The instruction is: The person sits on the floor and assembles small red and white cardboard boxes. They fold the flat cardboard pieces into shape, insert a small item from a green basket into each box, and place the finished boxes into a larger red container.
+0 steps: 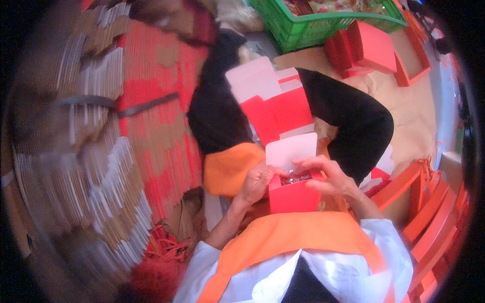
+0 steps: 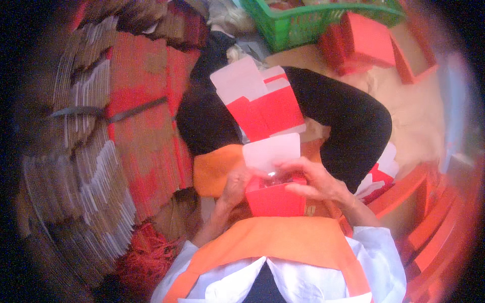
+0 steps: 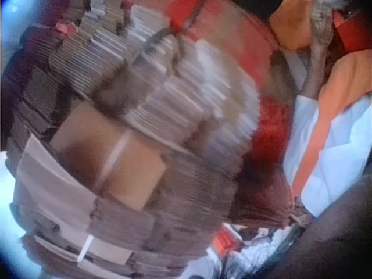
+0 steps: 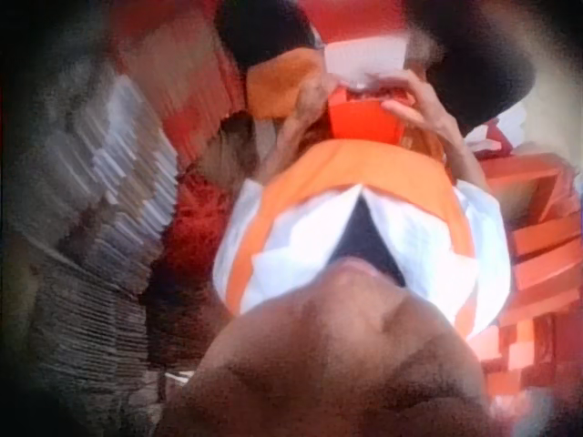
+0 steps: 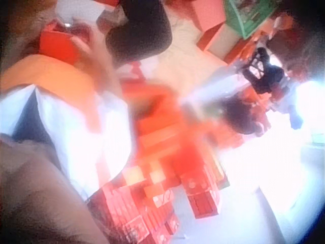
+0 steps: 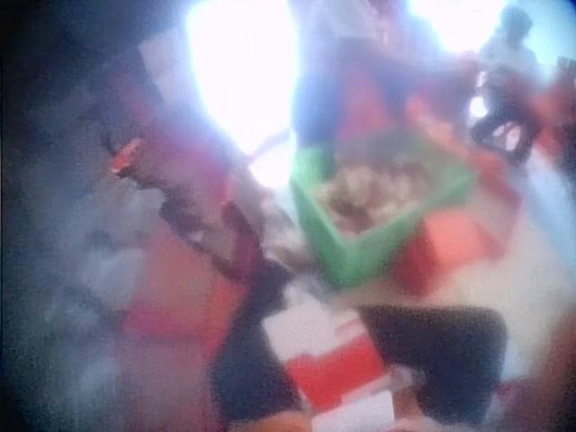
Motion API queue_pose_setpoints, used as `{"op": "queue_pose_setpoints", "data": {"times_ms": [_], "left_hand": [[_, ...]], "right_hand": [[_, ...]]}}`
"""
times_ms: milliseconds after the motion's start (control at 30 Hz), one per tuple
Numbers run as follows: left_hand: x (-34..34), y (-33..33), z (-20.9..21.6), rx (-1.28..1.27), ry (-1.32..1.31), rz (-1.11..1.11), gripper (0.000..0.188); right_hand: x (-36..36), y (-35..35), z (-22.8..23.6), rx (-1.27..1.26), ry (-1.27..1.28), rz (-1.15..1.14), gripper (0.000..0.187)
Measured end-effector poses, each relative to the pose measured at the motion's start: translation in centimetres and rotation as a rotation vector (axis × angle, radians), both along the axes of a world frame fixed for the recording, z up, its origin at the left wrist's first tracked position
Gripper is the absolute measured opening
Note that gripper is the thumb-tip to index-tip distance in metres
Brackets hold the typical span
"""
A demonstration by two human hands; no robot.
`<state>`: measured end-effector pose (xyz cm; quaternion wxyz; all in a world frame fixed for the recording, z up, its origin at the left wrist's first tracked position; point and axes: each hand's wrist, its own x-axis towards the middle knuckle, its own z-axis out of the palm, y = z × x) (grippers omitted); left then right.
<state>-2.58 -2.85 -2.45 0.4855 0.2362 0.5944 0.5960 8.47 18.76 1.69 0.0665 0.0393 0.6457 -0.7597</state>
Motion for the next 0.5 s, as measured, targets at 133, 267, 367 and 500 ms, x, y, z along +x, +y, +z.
{"op": "queue_pose_setpoints", "data": {"times_ms": [133,267,367,500], "left_hand": [[1.0,-0.6,0.9,0.038,0.107,0.040,0.033],[1.5,-0.3,3.0,0.085,0.381,0.121,0.026],[3.8,0.3,2.0,0.158,0.187,0.443,0.027],[4.3,1.4,2.3,0.288,0.077,0.668,0.031]], "right_hand": [[1.2,-0.8,-1.0,0.227,0.074,-0.045,0.013],[1.9,-2.2,-0.6,0.398,0.116,-0.285,0.012],[1.4,-3.8,-1.6,0.252,0.183,-0.519,0.017],[1.9,-5.1,-2.3,-0.252,0.054,-0.608,0.031]]}}
